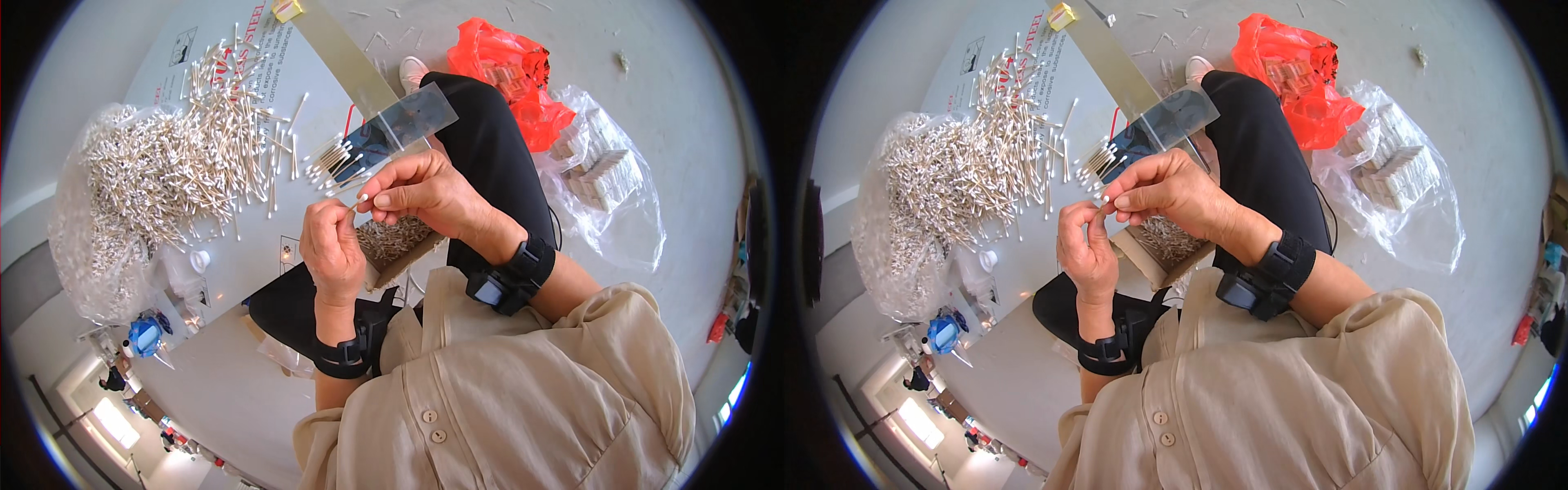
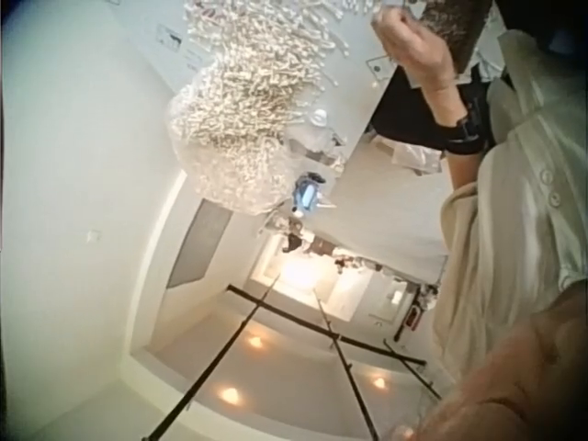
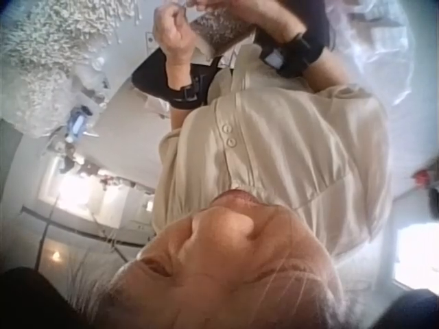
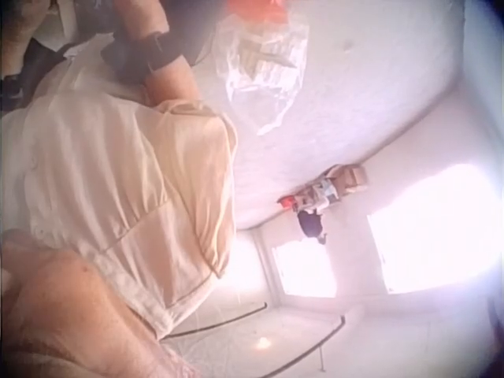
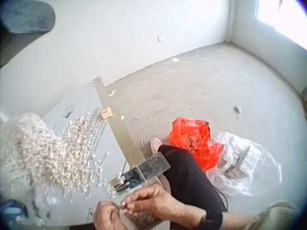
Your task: Packaging cotton swabs into small plastic bags at a workstation.
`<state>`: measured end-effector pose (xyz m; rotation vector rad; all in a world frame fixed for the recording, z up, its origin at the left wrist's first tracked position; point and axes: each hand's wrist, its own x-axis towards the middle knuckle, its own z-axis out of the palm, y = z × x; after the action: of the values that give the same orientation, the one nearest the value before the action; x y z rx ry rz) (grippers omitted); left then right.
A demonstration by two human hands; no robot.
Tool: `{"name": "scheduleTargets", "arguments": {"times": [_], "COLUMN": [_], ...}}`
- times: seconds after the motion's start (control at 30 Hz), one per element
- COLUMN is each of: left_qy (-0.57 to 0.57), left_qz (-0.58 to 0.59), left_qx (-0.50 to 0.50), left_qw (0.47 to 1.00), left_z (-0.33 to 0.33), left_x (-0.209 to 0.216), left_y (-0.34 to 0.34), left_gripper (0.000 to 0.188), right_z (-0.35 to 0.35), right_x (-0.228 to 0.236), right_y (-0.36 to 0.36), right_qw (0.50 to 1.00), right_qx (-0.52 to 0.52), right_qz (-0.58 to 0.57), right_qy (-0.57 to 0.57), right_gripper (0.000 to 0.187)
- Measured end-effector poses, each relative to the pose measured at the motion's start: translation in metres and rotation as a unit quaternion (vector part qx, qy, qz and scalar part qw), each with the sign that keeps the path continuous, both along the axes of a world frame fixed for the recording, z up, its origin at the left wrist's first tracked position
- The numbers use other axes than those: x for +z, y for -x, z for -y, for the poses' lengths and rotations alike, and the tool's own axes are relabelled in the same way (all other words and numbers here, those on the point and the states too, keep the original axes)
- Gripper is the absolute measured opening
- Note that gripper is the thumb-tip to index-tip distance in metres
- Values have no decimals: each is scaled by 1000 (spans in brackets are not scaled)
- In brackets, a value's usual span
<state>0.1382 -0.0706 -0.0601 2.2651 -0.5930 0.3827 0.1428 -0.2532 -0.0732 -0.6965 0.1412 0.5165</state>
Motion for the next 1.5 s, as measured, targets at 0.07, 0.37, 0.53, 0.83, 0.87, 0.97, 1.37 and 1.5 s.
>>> {"name": "scheduleTargets", "arguments": {"times": [0.07, 0.37, 0.53, 0.83, 0.87, 0.97, 1.37, 1.5], "left_qy": [-5, 115, 118, 86, 85, 91, -200, -205], "left_qz": [11, -161, -168, -142, -136, -152, -28, -41], "left_qx": [3, 4, 11, 1, -3, 10, 7, 24], "left_qw": [1000, 980, 979, 986, 987, 984, 979, 978], "left_z": [0, 0, -1, 3, 3, 0, -10, -11], "left_x": [0, -4, -4, -3, -3, -6, -46, -60], "left_y": [1, 11, 11, 11, 12, 14, -8, -16], "left_gripper": [15, 8, 8, 9, 9, 8, 15, 14], "right_z": [0, 4, 8, -6, -5, 1, 10, 6], "right_x": [4, -7, -4, 3, 3, 3, -11, -20], "right_y": [1, 0, -1, 2, 2, -1, 5, 4], "right_qw": [1000, 950, 917, 984, 984, 945, 609, 671], "right_qx": [-4, 102, 173, -22, -23, 42, 403, 256], "right_qz": [-7, 165, 187, 131, 130, 164, 349, 299], "right_qy": [8, 246, 307, 118, 118, 281, 587, 628], "right_gripper": [13, 7, 8, 7, 7, 10, 14, 15]}}
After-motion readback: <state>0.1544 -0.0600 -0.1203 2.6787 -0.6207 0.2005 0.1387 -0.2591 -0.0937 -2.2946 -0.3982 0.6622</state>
